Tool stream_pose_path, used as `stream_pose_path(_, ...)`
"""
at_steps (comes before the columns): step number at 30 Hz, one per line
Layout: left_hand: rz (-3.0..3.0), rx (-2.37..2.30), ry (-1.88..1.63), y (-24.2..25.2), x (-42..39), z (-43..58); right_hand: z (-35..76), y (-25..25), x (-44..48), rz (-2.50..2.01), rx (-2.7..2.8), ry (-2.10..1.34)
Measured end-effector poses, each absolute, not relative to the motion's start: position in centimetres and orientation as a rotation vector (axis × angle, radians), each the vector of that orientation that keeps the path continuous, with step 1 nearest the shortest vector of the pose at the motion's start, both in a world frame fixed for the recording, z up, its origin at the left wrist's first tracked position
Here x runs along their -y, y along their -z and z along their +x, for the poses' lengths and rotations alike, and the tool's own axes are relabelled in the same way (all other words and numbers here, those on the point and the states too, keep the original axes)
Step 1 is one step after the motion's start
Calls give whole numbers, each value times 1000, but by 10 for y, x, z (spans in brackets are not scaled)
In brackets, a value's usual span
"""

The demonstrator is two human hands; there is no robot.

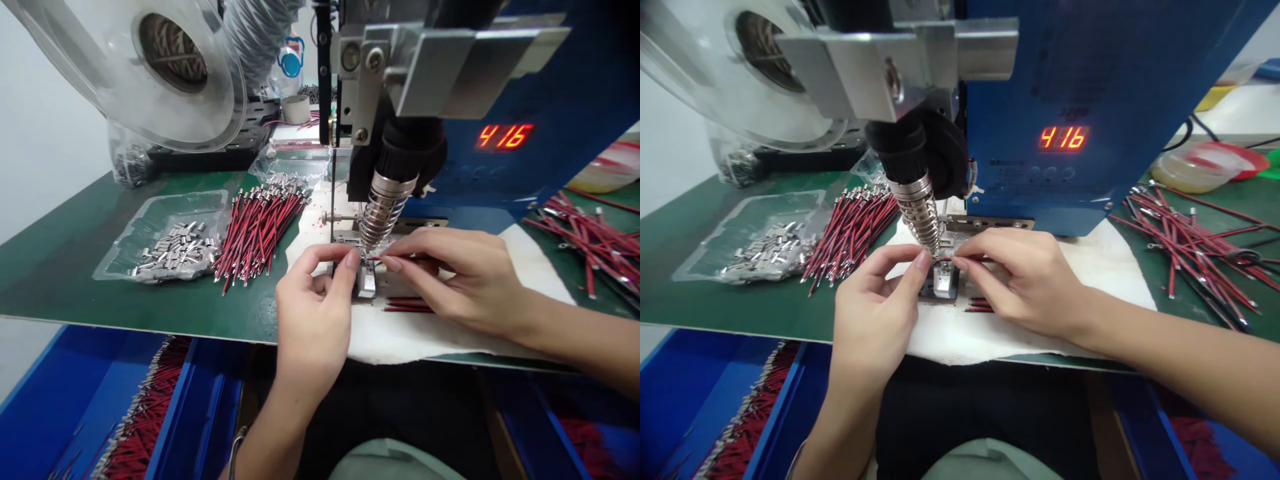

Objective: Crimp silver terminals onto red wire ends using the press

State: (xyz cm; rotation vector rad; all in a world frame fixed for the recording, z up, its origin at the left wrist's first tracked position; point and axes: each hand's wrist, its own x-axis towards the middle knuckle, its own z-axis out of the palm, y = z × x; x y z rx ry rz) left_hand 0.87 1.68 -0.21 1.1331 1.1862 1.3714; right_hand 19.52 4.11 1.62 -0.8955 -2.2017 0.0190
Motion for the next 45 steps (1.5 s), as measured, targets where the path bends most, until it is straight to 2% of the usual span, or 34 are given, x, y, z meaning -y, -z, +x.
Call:
stream_pose_path(12,1139,-1201,-1440,4,-18,11,191,-19,-40,-957,2196,-105)
stream_pose_path(18,1138,-1210,-1418,5,-17,11,190,-22,-40,-1053,2135,-304)
stream_pose_path(35,1095,-1242,-1400,5,-15,13,190,-18,-38,-929,2184,-89)
stream_pose_path(45,1119,-1243,-1411,5,-14,12,188,-19,-36,-961,2160,-95)
